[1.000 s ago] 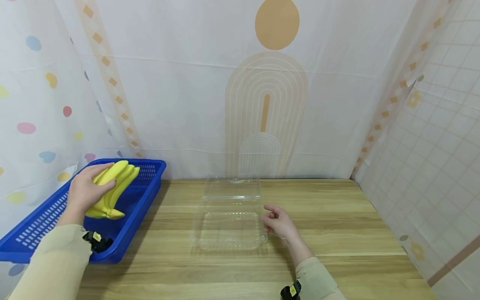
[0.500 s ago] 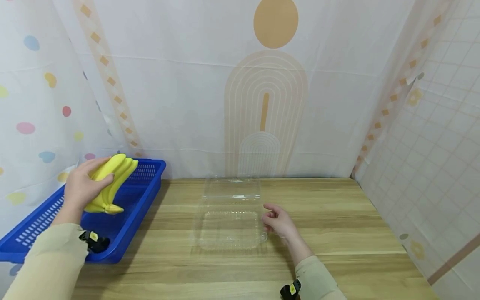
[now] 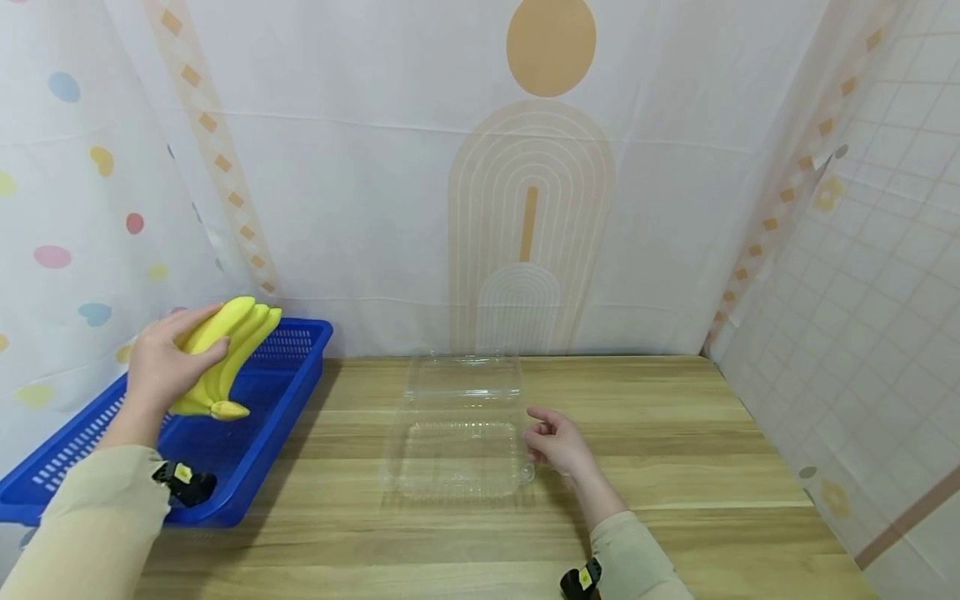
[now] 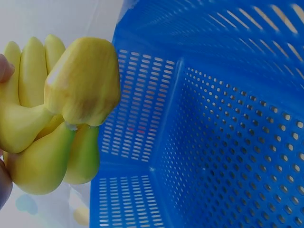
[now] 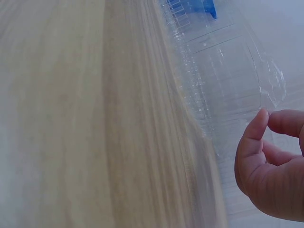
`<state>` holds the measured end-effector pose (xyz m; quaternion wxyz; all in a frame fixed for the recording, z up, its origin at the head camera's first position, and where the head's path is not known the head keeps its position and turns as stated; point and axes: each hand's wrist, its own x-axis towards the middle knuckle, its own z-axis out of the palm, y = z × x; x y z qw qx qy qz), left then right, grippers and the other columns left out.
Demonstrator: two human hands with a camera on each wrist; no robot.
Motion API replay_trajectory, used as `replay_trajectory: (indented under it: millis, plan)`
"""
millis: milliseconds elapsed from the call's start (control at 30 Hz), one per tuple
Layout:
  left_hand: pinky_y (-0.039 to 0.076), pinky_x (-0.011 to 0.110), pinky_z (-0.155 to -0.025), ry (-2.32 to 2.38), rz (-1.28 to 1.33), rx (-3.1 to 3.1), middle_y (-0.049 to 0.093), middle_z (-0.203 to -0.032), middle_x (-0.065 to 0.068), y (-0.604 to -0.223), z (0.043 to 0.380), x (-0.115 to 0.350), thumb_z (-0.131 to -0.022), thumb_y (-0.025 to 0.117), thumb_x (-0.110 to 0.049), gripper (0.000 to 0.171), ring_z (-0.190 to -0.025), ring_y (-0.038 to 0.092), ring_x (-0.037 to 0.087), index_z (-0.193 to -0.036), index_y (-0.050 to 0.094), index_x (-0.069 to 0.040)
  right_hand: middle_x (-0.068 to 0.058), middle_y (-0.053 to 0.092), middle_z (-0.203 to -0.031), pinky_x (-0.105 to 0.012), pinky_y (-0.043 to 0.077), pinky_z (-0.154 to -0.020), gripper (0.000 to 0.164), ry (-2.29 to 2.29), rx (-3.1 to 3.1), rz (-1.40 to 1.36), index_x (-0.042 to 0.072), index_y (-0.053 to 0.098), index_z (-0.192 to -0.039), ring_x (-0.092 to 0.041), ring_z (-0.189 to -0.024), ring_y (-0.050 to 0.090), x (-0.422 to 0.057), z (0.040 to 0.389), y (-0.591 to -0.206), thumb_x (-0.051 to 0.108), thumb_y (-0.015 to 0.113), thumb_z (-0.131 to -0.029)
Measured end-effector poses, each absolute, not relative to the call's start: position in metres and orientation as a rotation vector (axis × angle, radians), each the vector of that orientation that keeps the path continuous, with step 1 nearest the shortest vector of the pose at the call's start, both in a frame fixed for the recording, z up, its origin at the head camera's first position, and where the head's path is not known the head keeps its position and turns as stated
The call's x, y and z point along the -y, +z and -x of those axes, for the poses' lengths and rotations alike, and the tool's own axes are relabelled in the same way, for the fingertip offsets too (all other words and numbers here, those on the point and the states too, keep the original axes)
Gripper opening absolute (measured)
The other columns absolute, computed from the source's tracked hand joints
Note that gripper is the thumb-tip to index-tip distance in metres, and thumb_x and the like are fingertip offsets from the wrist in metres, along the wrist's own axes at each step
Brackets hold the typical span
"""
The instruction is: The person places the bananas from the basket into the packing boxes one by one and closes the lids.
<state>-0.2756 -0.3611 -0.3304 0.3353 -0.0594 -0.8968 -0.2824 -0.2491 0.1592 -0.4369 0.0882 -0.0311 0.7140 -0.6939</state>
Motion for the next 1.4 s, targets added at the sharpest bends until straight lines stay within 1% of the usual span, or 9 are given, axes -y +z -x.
replay_trajectory:
  millis: [167,433,600,767,1000,1133,1233,1400]
  plan:
    - [0.033,0.052,-0.091,-0.746,0.203,2.31,0.062,-0.129,0.023,-0.325,0.275,0.357,-0.087,0.072,-0.012,0.051,-0.11,0.053,0.042,-0.136,0.061,-0.009,-0.004,0.054,-0.088,-0.02,0.048,-0.059,0.051,-2.065,-2.127,0.079,-0.015,0.038,-0.142,-0.011,-0.069,0.052,-0.158,0.25,-0.438,-0.007,0.055,-0.095]
    - [0.033,0.051,-0.088,-0.765,0.247,2.304,0.062,-0.128,0.022,-0.315,0.272,0.35,-0.086,0.072,-0.013,0.05,-0.112,0.05,0.041,-0.135,0.062,-0.01,-0.004,0.054,-0.086,-0.021,0.047,-0.058,0.051,-2.043,-2.147,0.08,-0.014,0.038,-0.143,-0.012,-0.066,0.052,-0.158,0.251,-0.436,-0.005,0.056,-0.095]
    - [0.032,0.051,-0.092,-0.794,0.267,2.294,0.062,-0.129,0.022,-0.307,0.27,0.346,-0.086,0.074,-0.012,0.049,-0.115,0.049,0.04,-0.134,0.064,-0.01,-0.004,0.054,-0.087,-0.021,0.046,-0.058,0.051,-2.034,-2.153,0.083,-0.013,0.038,-0.143,-0.012,-0.066,0.052,-0.157,0.252,-0.436,-0.005,0.056,-0.096]
    - [0.033,0.049,-0.09,-0.799,0.288,2.296,0.061,-0.131,0.02,-0.302,0.268,0.339,-0.085,0.074,-0.011,0.049,-0.117,0.047,0.039,-0.133,0.064,-0.011,-0.004,0.054,-0.088,-0.02,0.045,-0.058,0.05,-2.026,-2.158,0.087,-0.013,0.038,-0.143,-0.012,-0.066,0.052,-0.157,0.254,-0.436,-0.005,0.055,-0.096]
    - [0.031,0.048,-0.09,-0.801,0.377,2.253,0.064,-0.127,0.019,-0.298,0.266,0.325,-0.083,0.075,-0.007,0.049,-0.114,0.048,0.039,-0.13,0.066,-0.01,-0.004,0.054,-0.087,-0.02,0.045,-0.057,0.05,-2.026,-2.164,0.068,-0.013,0.039,-0.143,-0.012,-0.065,0.052,-0.156,0.256,-0.436,-0.005,0.055,-0.096]
    - [0.031,0.043,-0.089,-0.828,0.423,2.237,0.064,-0.127,0.018,-0.296,0.265,0.317,-0.082,0.076,-0.006,0.05,-0.116,0.048,0.037,-0.131,0.066,-0.012,-0.004,0.053,-0.087,-0.02,0.046,-0.058,0.05,-2.032,-2.156,0.064,-0.013,0.039,-0.143,-0.012,-0.067,0.051,-0.156,0.258,-0.437,-0.006,0.055,-0.096]
    - [0.032,0.036,-0.087,-0.839,0.466,2.219,0.065,-0.126,0.016,-0.296,0.266,0.312,-0.081,0.076,-0.003,0.05,-0.114,0.049,0.034,-0.13,0.067,-0.012,-0.004,0.053,-0.088,-0.02,0.047,-0.059,0.051,-2.037,-2.147,0.063,-0.013,0.038,-0.143,-0.012,-0.067,0.051,-0.156,0.259,-0.437,-0.006,0.055,-0.096]
    - [0.032,0.026,-0.088,-0.821,0.571,2.178,0.068,-0.121,0.016,-0.297,0.268,0.304,-0.077,0.078,0.003,0.051,-0.111,0.051,0.03,-0.126,0.069,-0.009,-0.003,0.053,-0.087,-0.02,0.047,-0.059,0.051,-2.04,-2.143,0.067,-0.013,0.037,-0.143,-0.012,-0.068,0.051,-0.156,0.26,-0.437,-0.006,0.055,-0.096]
